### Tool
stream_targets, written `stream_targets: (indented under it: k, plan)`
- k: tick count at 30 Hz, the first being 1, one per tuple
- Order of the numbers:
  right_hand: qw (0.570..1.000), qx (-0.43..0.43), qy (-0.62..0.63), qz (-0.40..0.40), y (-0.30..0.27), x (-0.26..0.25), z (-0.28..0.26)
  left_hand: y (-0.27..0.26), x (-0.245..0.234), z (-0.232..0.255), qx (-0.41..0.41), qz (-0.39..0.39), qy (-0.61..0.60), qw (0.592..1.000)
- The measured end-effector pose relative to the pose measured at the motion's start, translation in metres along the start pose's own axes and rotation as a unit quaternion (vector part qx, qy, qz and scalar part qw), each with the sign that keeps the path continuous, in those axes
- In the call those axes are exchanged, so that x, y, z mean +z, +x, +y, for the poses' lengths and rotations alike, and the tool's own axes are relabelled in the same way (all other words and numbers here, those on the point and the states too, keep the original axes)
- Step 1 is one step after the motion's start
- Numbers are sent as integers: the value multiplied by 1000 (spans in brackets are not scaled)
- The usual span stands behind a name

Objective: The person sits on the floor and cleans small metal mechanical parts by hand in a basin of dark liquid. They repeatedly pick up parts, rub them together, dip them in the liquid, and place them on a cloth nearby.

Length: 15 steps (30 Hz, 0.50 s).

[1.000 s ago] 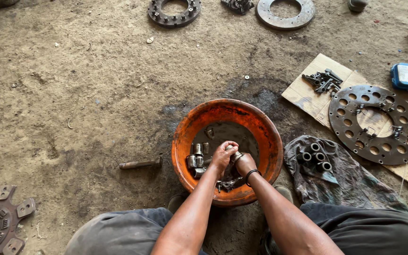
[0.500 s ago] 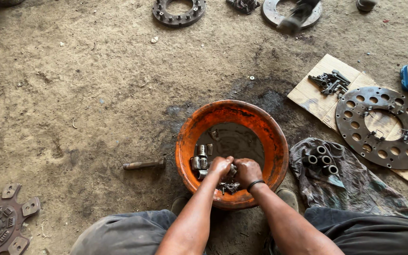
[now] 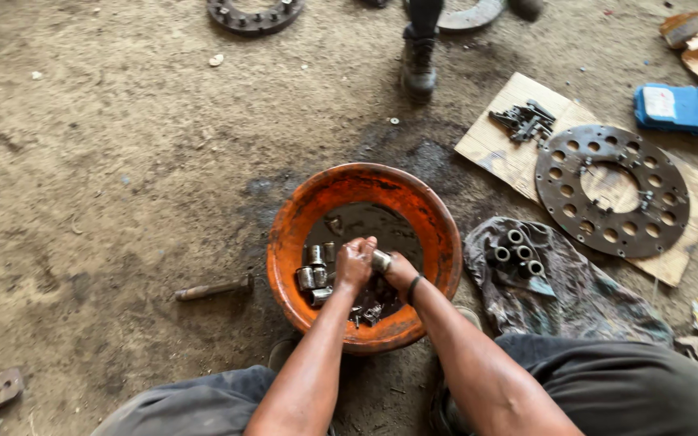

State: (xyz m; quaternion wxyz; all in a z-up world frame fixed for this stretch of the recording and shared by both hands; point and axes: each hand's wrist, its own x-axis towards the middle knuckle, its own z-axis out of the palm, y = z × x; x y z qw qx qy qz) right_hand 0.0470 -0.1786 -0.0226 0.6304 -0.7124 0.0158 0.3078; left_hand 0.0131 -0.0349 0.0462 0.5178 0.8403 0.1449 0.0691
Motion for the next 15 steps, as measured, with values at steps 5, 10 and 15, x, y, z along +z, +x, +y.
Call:
stream_targets:
  k: [5,10,15]
  plan:
    - [888,-214,-393,109,-31,19,-54,16,-9,-41,-33,-51,39,997]
    - [821,-194,-530,83,-78,40,-94,13,-14,-69,-352,-175,-21,919]
    - [869,-201,-428,148,-72,37,-75,9,-4,-70,-10,-84,130,988]
